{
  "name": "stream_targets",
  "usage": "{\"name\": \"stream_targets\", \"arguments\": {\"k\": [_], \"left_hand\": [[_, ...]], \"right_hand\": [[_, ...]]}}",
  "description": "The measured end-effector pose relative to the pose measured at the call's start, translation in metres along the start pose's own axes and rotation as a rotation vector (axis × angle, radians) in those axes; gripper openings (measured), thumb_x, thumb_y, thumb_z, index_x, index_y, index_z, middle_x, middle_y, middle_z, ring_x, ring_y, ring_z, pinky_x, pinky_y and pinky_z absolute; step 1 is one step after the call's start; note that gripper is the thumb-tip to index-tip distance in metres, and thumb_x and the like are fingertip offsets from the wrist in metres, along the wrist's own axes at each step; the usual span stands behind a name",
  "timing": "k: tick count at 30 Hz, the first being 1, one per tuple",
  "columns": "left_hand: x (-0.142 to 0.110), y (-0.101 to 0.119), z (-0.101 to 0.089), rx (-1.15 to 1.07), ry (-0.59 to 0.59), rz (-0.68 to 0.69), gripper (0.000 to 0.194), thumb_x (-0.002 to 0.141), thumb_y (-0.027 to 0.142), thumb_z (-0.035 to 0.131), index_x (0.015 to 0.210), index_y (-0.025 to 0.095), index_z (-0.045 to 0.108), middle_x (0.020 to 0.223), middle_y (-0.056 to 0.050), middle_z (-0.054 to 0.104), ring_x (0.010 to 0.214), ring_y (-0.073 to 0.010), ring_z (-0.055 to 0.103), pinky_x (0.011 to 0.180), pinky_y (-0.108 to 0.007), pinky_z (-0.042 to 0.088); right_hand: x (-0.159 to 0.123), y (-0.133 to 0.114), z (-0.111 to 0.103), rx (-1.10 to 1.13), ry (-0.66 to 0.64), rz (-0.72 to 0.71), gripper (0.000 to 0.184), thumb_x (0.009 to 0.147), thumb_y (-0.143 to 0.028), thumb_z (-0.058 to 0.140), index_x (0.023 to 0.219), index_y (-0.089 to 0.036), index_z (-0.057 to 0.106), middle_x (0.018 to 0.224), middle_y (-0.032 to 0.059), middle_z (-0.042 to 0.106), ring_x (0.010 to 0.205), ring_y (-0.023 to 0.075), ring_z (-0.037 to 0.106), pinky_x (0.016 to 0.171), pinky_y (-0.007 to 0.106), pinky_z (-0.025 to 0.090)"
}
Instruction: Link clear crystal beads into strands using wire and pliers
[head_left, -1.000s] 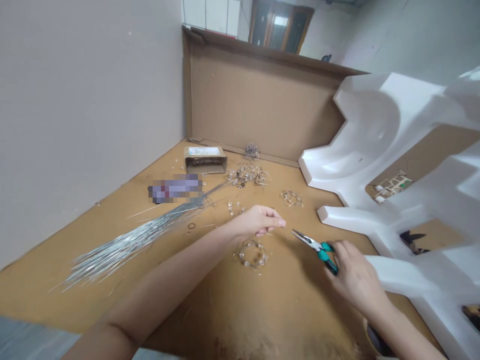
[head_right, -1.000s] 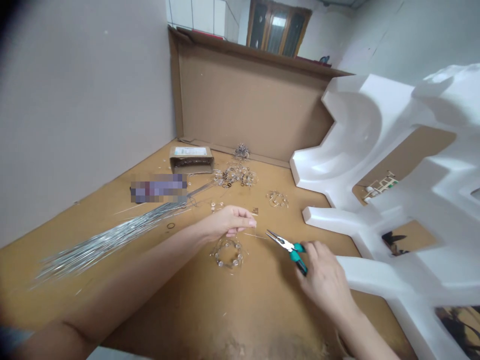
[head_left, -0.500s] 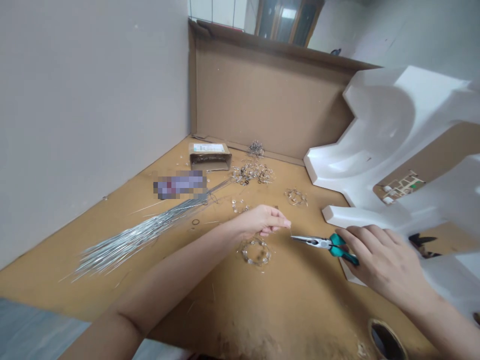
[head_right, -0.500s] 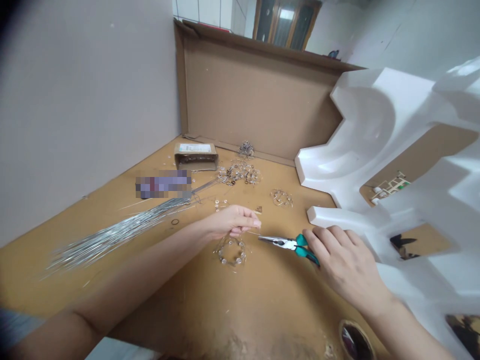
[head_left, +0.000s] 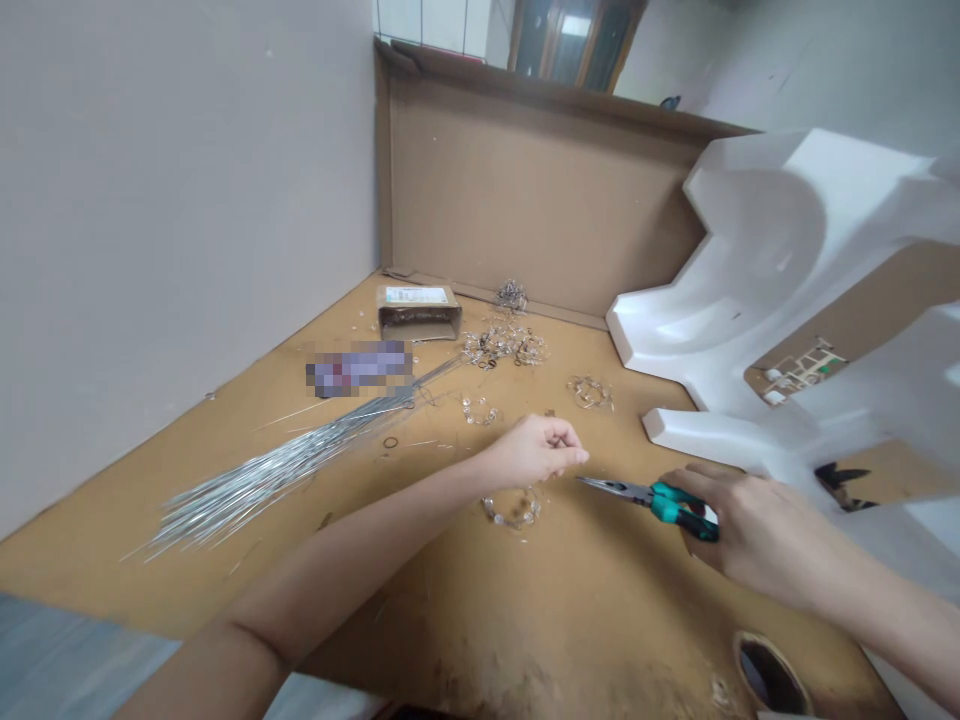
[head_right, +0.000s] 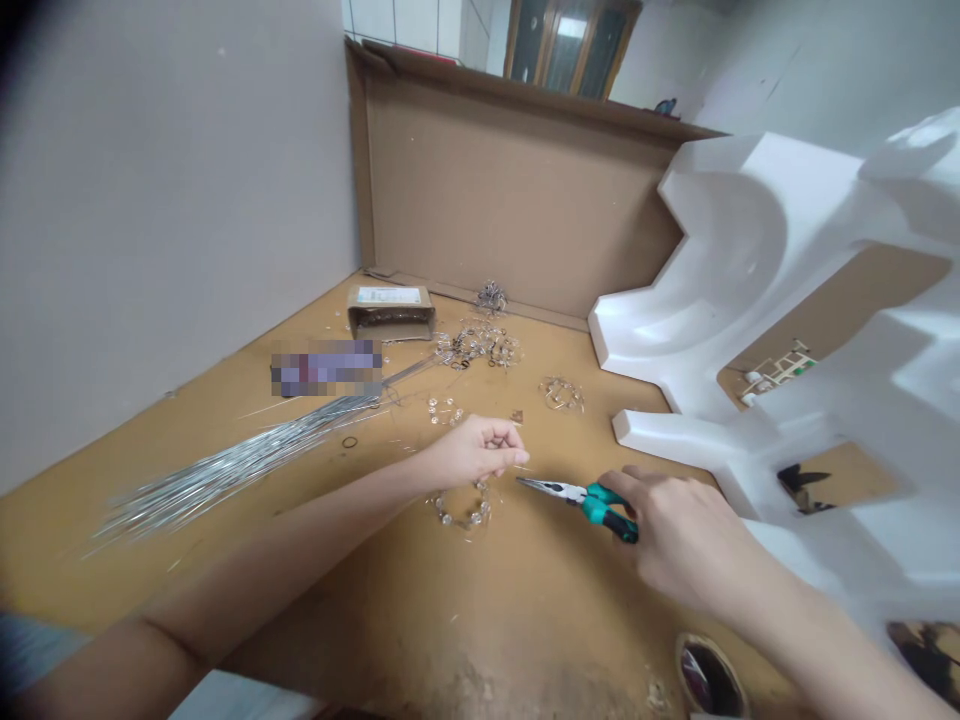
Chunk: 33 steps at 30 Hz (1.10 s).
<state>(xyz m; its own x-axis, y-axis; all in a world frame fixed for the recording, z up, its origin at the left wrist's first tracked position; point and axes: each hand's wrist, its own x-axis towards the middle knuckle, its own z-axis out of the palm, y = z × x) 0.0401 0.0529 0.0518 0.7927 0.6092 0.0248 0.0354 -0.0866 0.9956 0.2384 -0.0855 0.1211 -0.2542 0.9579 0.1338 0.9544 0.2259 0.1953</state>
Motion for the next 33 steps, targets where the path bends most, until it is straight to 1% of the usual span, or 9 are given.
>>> {"name": "stream_targets", "arguments": {"k": [2, 4, 9, 14, 16, 18, 22, 27, 33], "left_hand": [[-0.001, 0.001, 0.003, -0.007, -0.011, 0.022, 0.023, 0.073, 0.037, 0.059, 0.071, 0.014, 0.054, 0.051, 0.007, 0.048, 0.038, -0.0028, 0.039, 0.04, -0.016, 0.032], [-0.001, 0.003, 0.001, -0.028, -0.047, 0.027, 0.024, 0.074, 0.038, 0.059, 0.074, 0.014, 0.055, 0.055, 0.006, 0.051, 0.039, -0.0031, 0.041, 0.04, -0.016, 0.034], [-0.002, 0.009, -0.015, -0.014, -0.225, 0.042, 0.025, 0.076, 0.037, 0.058, 0.076, 0.012, 0.058, 0.065, 0.0, 0.058, 0.051, -0.0073, 0.053, 0.049, -0.02, 0.043], [-0.009, 0.017, -0.023, 0.275, -0.313, 0.131, 0.026, 0.08, 0.037, 0.053, 0.07, 0.014, 0.053, 0.057, 0.006, 0.043, 0.05, -0.0044, 0.042, 0.049, -0.017, 0.032], [-0.011, 0.018, -0.023, 0.334, -0.317, 0.191, 0.029, 0.083, 0.036, 0.049, 0.064, 0.014, 0.047, 0.057, 0.007, 0.036, 0.05, -0.0041, 0.034, 0.049, -0.018, 0.027], [-0.01, 0.018, -0.023, 0.341, -0.317, 0.193, 0.03, 0.084, 0.036, 0.046, 0.063, 0.015, 0.043, 0.056, 0.007, 0.032, 0.051, -0.0048, 0.029, 0.049, -0.018, 0.024], [-0.006, 0.013, -0.025, 0.251, -0.379, 0.157, 0.031, 0.084, 0.037, 0.045, 0.063, 0.015, 0.042, 0.056, 0.007, 0.034, 0.05, -0.0052, 0.029, 0.05, -0.019, 0.025], [-0.005, 0.009, -0.024, 0.055, -0.46, 0.098, 0.032, 0.083, 0.04, 0.047, 0.064, 0.016, 0.04, 0.056, 0.006, 0.037, 0.048, -0.0046, 0.032, 0.049, -0.019, 0.026], [-0.009, 0.013, -0.022, -0.028, -0.48, 0.064, 0.037, 0.08, 0.045, 0.052, 0.062, 0.016, 0.039, 0.054, 0.007, 0.037, 0.045, -0.0034, 0.03, 0.045, -0.018, 0.023]], "right_hand": [[0.002, 0.001, -0.009, 0.119, -0.237, 0.104, 0.017, 0.065, -0.013, 0.05, 0.072, -0.026, 0.057, 0.056, -0.005, 0.056, 0.046, 0.011, 0.048, 0.044, 0.022, 0.031], [0.004, 0.003, -0.017, 0.17, -0.345, 0.167, 0.019, 0.064, -0.011, 0.048, 0.073, -0.026, 0.056, 0.057, -0.0045, 0.056, 0.048, 0.0119, 0.048, 0.046, 0.023, 0.032], [0.002, 0.012, -0.026, 0.194, -0.363, 0.162, 0.027, 0.061, -0.009, 0.046, 0.078, -0.027, 0.057, 0.065, -0.0043, 0.059, 0.053, 0.013, 0.05, 0.049, 0.024, 0.036], [-0.006, 0.017, -0.026, 0.18, -0.377, 0.146, 0.022, 0.067, -0.014, 0.048, 0.081, -0.029, 0.057, 0.065, -0.0048, 0.06, 0.05, 0.0127, 0.051, 0.046, 0.024, 0.037], [-0.008, 0.017, -0.025, 0.12, -0.289, 0.132, 0.022, 0.07, -0.016, 0.048, 0.085, -0.03, 0.057, 0.068, -0.0039, 0.061, 0.051, 0.0137, 0.053, 0.046, 0.025, 0.038], [-0.01, 0.015, -0.024, 0.026, -0.091, 0.065, 0.024, 0.072, -0.02, 0.049, 0.093, -0.028, 0.055, 0.078, 0.0, 0.063, 0.059, 0.0168, 0.057, 0.05, 0.028, 0.041], [-0.01, 0.013, -0.022, -0.215, 0.225, -0.201, 0.028, 0.077, -0.029, 0.049, 0.103, -0.021, 0.054, 0.089, 0.0085, 0.062, 0.075, 0.0241, 0.057, 0.063, 0.035, 0.041], [-0.008, 0.009, -0.02, -0.425, 0.245, -0.411, 0.03, 0.081, -0.02, 0.041, 0.108, -0.02, 0.054, 0.083, 0.0078, 0.06, 0.073, 0.0228, 0.05, 0.064, 0.034, 0.034], [-0.005, 0.001, -0.019, -0.476, 0.279, -0.351, 0.031, 0.081, -0.015, 0.039, 0.108, -0.018, 0.054, 0.079, 0.007, 0.057, 0.072, 0.0226, 0.048, 0.064, 0.034, 0.032]]}}
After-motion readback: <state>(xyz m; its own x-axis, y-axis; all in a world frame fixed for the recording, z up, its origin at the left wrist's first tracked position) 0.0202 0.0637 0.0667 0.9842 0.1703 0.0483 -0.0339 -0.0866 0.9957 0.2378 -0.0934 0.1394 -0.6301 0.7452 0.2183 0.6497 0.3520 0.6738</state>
